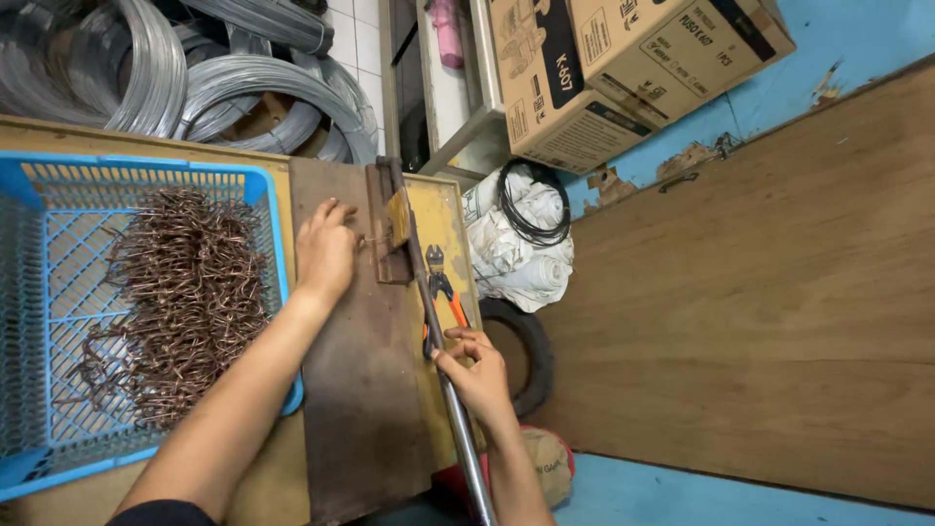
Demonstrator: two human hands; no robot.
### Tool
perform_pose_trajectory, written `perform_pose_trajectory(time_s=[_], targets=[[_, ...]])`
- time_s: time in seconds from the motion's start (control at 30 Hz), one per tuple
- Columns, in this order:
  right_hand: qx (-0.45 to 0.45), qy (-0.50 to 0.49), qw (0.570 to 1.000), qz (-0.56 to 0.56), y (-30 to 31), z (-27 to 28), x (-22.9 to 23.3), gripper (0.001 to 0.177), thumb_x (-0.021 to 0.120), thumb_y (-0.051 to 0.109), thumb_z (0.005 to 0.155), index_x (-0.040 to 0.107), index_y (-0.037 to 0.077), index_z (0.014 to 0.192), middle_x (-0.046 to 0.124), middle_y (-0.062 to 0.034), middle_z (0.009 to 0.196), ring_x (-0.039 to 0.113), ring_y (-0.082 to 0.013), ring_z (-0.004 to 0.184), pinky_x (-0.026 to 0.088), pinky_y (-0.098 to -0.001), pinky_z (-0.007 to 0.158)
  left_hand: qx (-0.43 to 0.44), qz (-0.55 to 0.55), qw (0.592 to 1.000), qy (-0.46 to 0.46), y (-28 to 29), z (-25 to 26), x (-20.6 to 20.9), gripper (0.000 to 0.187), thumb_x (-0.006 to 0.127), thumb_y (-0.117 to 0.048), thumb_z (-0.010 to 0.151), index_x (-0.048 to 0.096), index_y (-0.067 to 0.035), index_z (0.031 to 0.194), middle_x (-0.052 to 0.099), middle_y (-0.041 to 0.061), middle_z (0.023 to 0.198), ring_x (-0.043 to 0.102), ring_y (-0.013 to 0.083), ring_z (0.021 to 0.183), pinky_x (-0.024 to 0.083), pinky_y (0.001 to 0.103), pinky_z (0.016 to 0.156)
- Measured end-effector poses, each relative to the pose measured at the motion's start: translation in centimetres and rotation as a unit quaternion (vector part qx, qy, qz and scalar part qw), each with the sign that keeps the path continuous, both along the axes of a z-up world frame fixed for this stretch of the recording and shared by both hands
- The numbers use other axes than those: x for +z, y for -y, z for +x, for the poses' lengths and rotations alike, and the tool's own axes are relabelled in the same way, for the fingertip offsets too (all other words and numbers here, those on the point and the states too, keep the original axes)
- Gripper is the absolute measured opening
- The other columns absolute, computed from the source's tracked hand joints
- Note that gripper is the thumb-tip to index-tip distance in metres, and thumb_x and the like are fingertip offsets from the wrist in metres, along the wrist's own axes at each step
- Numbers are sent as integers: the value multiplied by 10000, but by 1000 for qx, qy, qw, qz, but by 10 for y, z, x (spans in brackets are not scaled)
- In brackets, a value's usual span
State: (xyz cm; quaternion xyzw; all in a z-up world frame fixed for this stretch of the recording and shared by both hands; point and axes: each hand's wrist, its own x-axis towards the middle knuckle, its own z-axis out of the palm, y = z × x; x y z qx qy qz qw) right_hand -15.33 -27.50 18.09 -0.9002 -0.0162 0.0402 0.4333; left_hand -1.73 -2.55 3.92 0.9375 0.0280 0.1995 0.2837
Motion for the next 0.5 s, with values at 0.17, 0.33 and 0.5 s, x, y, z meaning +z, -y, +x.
perform_pose_trajectory(time_s=[0.17, 0.33, 0.5], targets=[[8, 5, 1000, 26, 9, 4, -19, 198, 869, 205, 769, 754, 56, 708, 718, -187, 1157, 677, -397, 1128, 487, -498, 998, -13, -106, 994, -16, 18, 26, -41, 218, 760, -356, 852, 818, -226, 1018, 679, -27, 1346, 527, 280, 1390, 510, 453, 1005], [16, 9, 1000, 24, 11, 1, -37, 224, 876, 201, 777, 733, 38, 725, 697, -202, 1175, 656, -434, 1160, 474, -536, 1005, -10, -66, 997, -36, 31, 30, -31, 145, 776, -415, 840, 815, -335, 954, 648, -91, 1358, 498, 241, 1409, 506, 426, 986], [18, 23, 999, 16, 9, -2, -67, 242, 894, 221, 757, 710, 72, 706, 702, -166, 1206, 671, -389, 1136, 480, -475, 987, -67, -47, 996, 31, 19, 35, -31, 156, 771, -364, 838, 824, -293, 966, 643, -27, 1392, 467, 273, 1451, 453, 440, 1073]])
